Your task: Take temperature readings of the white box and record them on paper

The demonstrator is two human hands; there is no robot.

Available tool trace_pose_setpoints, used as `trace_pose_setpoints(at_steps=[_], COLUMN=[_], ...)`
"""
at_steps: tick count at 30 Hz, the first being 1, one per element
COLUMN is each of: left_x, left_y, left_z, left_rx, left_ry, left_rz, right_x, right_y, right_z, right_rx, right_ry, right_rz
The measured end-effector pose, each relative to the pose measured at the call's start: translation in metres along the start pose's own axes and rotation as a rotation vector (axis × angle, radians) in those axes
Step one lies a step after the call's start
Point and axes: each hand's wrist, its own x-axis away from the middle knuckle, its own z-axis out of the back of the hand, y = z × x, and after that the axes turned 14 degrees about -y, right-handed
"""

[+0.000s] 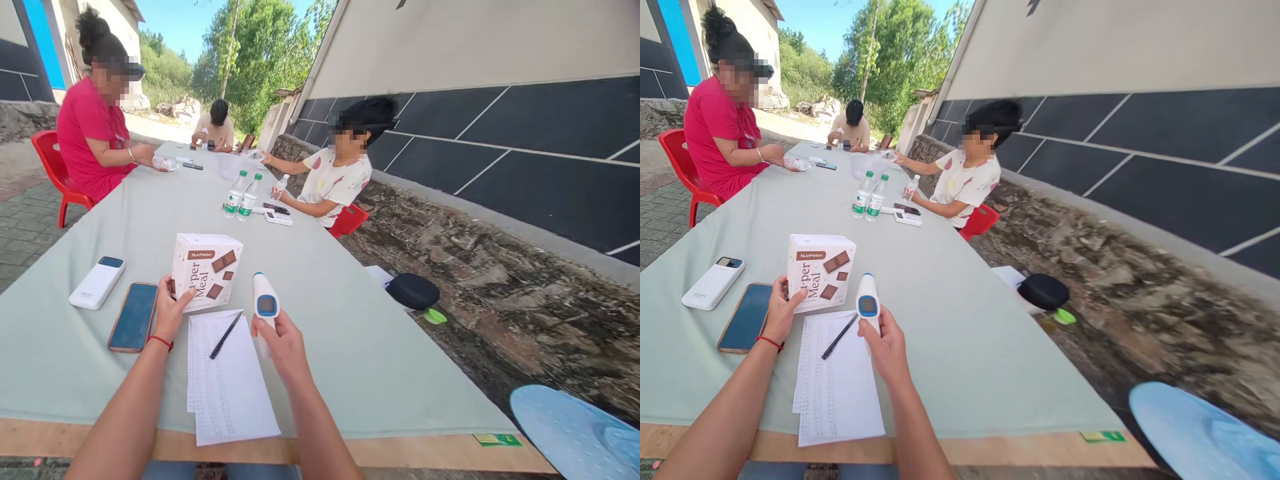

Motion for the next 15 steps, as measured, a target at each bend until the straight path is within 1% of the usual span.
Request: trace_pose_setpoints(at_steps=[3, 6, 10, 15], left_x=[0.004, 0.011, 0.021, 0.026], left_y=[0.010, 0.016, 0.017, 0.016], left_z=[-0.005, -0.012, -0.019, -0.022], left_rx=[0.228, 0.372, 0.432, 0.443], left_ry=[0.007, -0.024, -0.087, -0.085], left_rz=[0.057, 0.135, 0.181, 0.210], right_x=[0.007, 0.018, 0.031, 0.032], right_y=[-0.028, -0.039, -0.031, -0.022], right_z=[-0.025, -0.041, -0.051, -0.059], right_rx=[-0.080, -0.176, -0.287, -0.307], right_ry=[-0.089, -0.148, -0.163, -0.168], right_rz=[0.051, 0.008, -0.052, -0.181])
